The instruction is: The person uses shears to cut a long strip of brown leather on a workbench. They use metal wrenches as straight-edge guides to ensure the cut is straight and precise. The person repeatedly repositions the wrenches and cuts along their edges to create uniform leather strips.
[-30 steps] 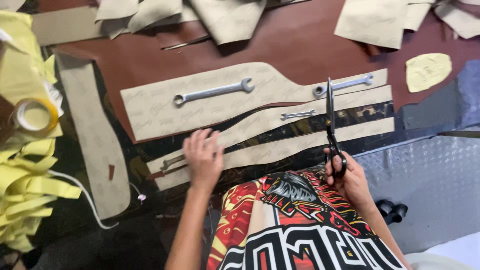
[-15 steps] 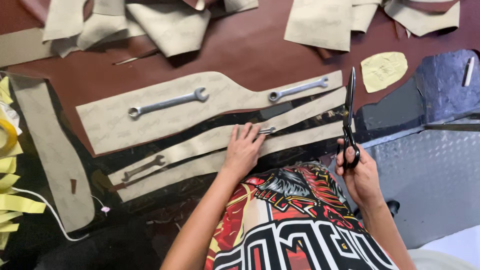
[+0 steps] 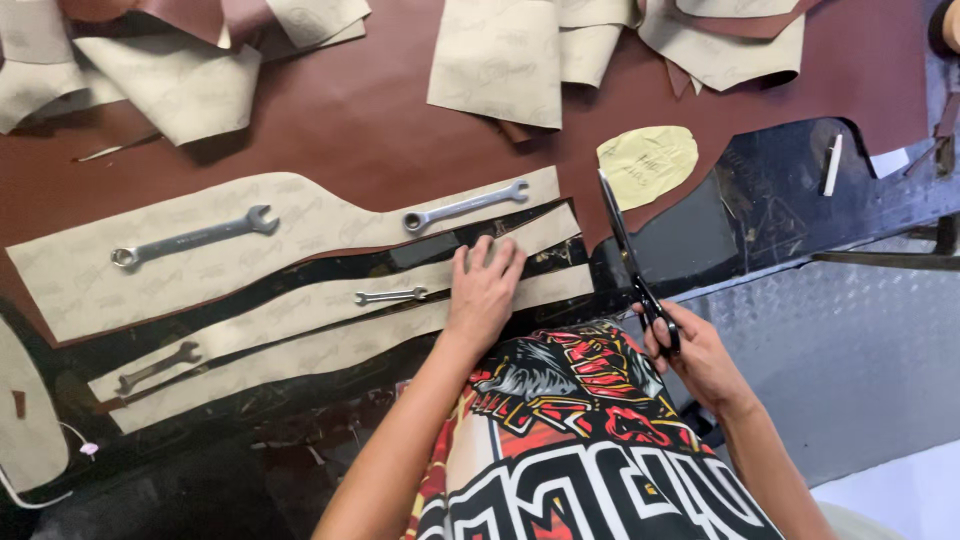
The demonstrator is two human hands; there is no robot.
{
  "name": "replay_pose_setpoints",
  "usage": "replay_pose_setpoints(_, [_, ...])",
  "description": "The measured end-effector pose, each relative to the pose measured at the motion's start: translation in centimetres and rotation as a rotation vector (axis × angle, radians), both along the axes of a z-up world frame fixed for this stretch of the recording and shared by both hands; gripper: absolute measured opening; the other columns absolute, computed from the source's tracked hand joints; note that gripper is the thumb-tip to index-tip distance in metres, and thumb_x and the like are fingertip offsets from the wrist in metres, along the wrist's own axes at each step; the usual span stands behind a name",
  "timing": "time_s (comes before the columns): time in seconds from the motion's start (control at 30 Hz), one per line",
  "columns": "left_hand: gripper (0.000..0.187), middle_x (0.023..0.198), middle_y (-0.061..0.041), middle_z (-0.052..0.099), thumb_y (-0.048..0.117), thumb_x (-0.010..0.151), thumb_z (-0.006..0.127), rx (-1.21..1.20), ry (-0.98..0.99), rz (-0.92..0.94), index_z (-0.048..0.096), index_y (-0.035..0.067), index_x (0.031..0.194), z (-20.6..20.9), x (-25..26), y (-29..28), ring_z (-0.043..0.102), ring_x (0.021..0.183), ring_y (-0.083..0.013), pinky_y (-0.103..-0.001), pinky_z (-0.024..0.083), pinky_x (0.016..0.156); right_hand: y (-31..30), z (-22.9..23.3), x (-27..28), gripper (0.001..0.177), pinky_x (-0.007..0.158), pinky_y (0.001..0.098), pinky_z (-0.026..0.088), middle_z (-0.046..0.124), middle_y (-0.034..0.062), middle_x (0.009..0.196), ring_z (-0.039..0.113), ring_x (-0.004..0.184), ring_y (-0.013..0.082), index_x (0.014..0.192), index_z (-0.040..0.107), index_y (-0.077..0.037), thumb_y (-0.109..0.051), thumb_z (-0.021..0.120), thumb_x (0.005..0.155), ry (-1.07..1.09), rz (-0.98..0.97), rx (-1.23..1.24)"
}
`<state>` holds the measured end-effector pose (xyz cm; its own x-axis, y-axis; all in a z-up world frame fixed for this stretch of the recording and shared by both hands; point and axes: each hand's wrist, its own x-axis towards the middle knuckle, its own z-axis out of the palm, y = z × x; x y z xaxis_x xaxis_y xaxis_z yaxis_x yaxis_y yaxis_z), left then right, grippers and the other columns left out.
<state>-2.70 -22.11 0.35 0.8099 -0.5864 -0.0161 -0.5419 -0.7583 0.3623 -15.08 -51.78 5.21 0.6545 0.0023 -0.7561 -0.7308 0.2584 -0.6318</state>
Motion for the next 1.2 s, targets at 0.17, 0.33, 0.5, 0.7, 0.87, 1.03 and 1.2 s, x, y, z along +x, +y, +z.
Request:
replay_pose_setpoints(0.17, [0.053,0.139,-0.01,0.055,0.007,0.076,0.064,-0.015,-0.015,-0.022,0.063,0.011,0.13,0.7,0.5,0.1,0.048,0.13,-0.035,-0.058,0.037,0.107,-1.6,-0.7,-0.3,0.042,0.055,0.0242,0.039,0.052,0.0002,0.073,0.046,0.062,0.009,0.133,0.063,0.001,-0.026,0.059,0.1,-0.007,0.091,0.092])
replay_pose_setpoints(0.33, [0.048,0.139,-0.01,0.056,0.008,0.085,0.063,-0.071,-0.088,0.042,0.062,0.012,0.133,0.6,4.1,-1.5,0.05,0.127,-0.0315,-0.051,0.04,0.106,-0.9,-1.7,-1.3,0.043,0.053,0.0245,0.039,0.056,-0.0028,0.078,0.048,0.066,0.0071,0.13,0.064,0.001,-0.025,0.06,0.096,0.082,0.107,0.122])
replay_pose_setpoints(0.5, [0.042,0.123,-0.006,0.058,0.012,0.089,0.061,-0.02,-0.065,0.026,0.064,0.022,0.13,0.2,8.3,-3.5,0.053,0.113,-0.028,-0.045,0.041,0.093,0.5,-3.4,-1.8,0.042,0.055,0.0234,0.039,0.056,-0.0008,0.077,0.051,0.066,0.0082,0.132,0.063,-0.001,-0.023,0.059,0.097,0.047,0.07,0.127])
replay_pose_setpoints(0.7, [0.055,0.115,-0.005,0.056,0.008,0.084,0.059,0.03,-0.057,0.01,0.064,0.029,0.134,0.3,9.0,-3.4,0.051,0.108,-0.0279,-0.045,0.04,0.084,2.8,-7.0,-3.2,0.04,0.06,0.0226,0.042,0.059,0.0008,0.079,0.051,0.067,0.0093,0.135,0.061,-0.002,-0.019,0.058,0.099,-0.019,0.002,0.154])
replay_pose_setpoints(0.87, [0.054,0.138,-0.015,0.057,0.008,0.078,0.059,-0.128,-0.053,-0.053,0.068,0.02,0.129,-1.0,9.7,-3.1,0.055,0.12,-0.0394,-0.055,0.046,0.099,5.1,-13.6,-8.3,0.064,0.059,0.0284,0.052,0.069,0.0099,0.088,0.065,0.071,0.0159,0.141,0.053,-0.007,-0.016,0.066,0.079,0.001,-0.176,0.27])
replay_pose_setpoints(1.03, [0.065,0.14,0.006,0.055,0.02,0.075,0.065,0.205,0.058,0.024,0.059,0.047,0.134,-6.3,9.4,-1.8,0.058,0.117,-0.0273,-0.052,0.048,0.096,6.1,-19.9,-7.8,0.05,0.075,0.0212,0.048,0.065,-0.0015,0.103,0.061,0.089,0.0059,0.145,0.056,-0.005,-0.014,0.059,0.096,-0.212,-0.031,0.094])
replay_pose_setpoints(1.2, [0.055,0.136,0.012,0.058,0.029,0.085,0.064,0.246,0.016,0.083,0.059,0.053,0.133,-9.4,9.5,-1.7,0.061,0.116,-0.0253,-0.051,0.048,0.093,8.1,-17.4,-7.6,0.045,0.073,0.0178,0.039,0.059,-0.0036,0.101,0.052,0.086,0.0023,0.148,0.06,0.002,-0.007,0.055,0.105,-0.254,0.013,0.097])
